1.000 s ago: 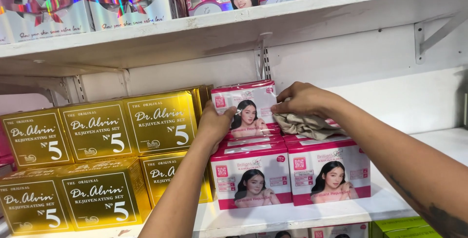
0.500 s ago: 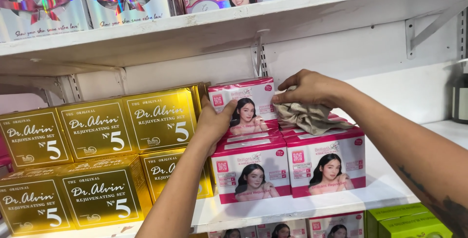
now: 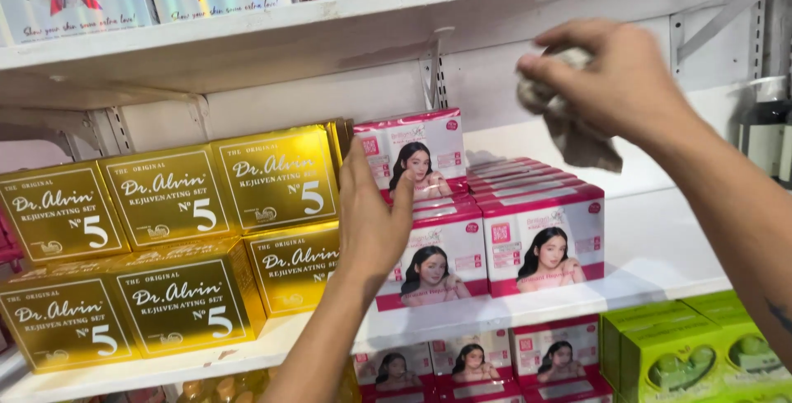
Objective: The person wipes the surface of a white shelf with a cloth, then picks up a pink and white box, wipes it, and places it back on the shelf. This process is repeated for several boxes.
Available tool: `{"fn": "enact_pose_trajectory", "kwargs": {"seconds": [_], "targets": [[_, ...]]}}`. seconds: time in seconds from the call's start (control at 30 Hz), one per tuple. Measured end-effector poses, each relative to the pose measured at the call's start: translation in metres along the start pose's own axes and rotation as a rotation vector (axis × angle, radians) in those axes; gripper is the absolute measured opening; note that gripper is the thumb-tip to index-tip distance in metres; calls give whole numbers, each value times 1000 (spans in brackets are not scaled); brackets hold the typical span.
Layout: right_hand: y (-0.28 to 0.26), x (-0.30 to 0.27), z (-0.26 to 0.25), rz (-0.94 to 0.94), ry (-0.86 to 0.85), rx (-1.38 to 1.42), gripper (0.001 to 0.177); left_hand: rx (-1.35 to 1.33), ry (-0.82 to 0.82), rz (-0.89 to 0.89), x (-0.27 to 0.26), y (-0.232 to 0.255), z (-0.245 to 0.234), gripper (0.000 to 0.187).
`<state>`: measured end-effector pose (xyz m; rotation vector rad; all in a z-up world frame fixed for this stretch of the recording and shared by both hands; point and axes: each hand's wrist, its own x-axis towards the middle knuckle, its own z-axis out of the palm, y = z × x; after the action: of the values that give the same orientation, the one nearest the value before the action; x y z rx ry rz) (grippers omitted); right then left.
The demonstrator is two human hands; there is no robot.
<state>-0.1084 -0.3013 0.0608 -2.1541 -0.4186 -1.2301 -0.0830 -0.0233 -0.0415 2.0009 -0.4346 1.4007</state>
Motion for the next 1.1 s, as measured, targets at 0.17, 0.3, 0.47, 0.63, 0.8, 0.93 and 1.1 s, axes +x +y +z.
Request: {"fn": "enact_pose_trajectory", "kwargs": {"seconds": [0.17, 0.3, 0.47, 0.63, 0.8, 0.93, 1.1], "targets": [[-11, -82, -29, -328, 301, 40, 34, -113, 102, 302, -70, 23, -18, 66], [-6, -155, -17, -167, 137, 59, 32, -62, 144, 477, -136, 17, -26, 53], [2, -240, 37, 63, -197, 185, 35, -118, 57, 514, -224, -31, -17, 44], [29, -313, 98, 326, -530, -253, 50, -144, -157, 244, -316, -90, 14, 39], [110, -379, 148, 445, -668, -344, 68, -113, -385, 120, -394, -130, 56, 47], [162, -407, 182, 513, -731, -434, 78, -141, -585, -76, -432, -132, 100, 60], [198, -423, 208, 521, -605, -370, 87, -186, -676, -274, -448, -118, 156, 66]]}}
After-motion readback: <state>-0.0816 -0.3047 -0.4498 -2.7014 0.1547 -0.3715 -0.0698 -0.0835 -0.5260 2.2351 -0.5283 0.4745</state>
